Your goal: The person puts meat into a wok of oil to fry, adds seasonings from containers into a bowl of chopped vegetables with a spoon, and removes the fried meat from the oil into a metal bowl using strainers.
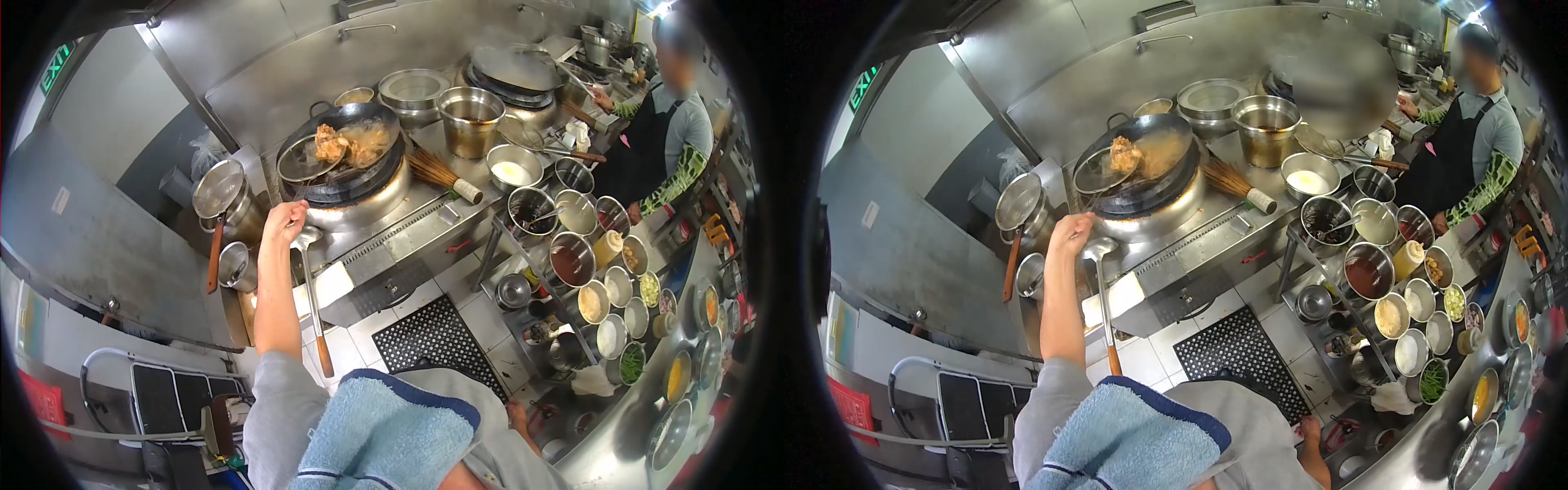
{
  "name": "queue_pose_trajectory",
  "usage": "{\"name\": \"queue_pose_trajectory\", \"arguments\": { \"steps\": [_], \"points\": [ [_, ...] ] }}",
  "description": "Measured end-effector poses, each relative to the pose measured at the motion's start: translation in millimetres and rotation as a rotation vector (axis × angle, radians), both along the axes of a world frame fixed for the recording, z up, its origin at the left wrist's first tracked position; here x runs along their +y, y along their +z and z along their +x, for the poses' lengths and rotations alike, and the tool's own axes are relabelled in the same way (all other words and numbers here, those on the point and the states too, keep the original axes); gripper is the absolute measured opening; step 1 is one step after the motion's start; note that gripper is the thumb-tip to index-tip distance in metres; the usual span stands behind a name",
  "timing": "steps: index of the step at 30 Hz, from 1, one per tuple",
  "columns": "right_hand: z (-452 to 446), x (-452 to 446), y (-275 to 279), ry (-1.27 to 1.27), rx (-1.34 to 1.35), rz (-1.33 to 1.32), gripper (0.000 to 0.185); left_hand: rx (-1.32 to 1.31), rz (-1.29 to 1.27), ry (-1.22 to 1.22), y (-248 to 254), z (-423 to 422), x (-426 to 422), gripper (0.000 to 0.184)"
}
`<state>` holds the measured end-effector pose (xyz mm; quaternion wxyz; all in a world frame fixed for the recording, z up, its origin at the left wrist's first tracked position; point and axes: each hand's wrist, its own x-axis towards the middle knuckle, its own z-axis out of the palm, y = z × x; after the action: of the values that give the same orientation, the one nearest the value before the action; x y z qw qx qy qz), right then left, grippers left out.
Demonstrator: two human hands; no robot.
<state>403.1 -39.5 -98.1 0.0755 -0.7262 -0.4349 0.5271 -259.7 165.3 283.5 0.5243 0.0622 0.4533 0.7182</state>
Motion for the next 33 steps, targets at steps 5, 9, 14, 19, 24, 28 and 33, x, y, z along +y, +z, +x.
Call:
{"name": "queue_pose_trajectory", "arguments": {
  "steps": [5, 9, 14, 19, 24, 28, 33],
  "points": [
    [44.7, -2.4, -62.8, -0.160, 0.155, -0.053, 0.017, -0.002, 0.016, 0.067, 15.5, 35.0, 0.1, 0.014],
    [40.3, 1.0, -27.6, -0.214, 0.123, 0.018, 0.025, 0.116, -0.019, 0.095, -3.4, 44.1, -15.4, 0.015],
    [19.7, -1.9, 33.6, -0.048, 0.024, -0.007, 0.030, 0.604, -0.020, -0.025, -14.6, 43.4, -12.7, 0.011],
    [30.4, -26.1, 23.4, 0.021, 0.027, -0.082, 0.026, 0.627, -0.129, 0.158, -23.3, 62.4, -19.3, 0.020],
    [24.4, -16.1, -4.8, 0.065, 0.033, -0.068, 0.025, 0.795, -0.164, 0.247, -10.9, 56.4, -12.6, 0.010],
    [-4.3, 31.7, 2.2, 0.451, -0.110, -0.060, 0.028, 0.934, -0.302, 0.101, 11.1, 39.0, -16.1, 0.032],
    [-145.7, 92.9, 56.5, 0.712, 0.031, 0.325, 0.036, 1.001, -0.349, 0.156, 25.2, 15.7, -27.6, 0.026]
  ]
}}
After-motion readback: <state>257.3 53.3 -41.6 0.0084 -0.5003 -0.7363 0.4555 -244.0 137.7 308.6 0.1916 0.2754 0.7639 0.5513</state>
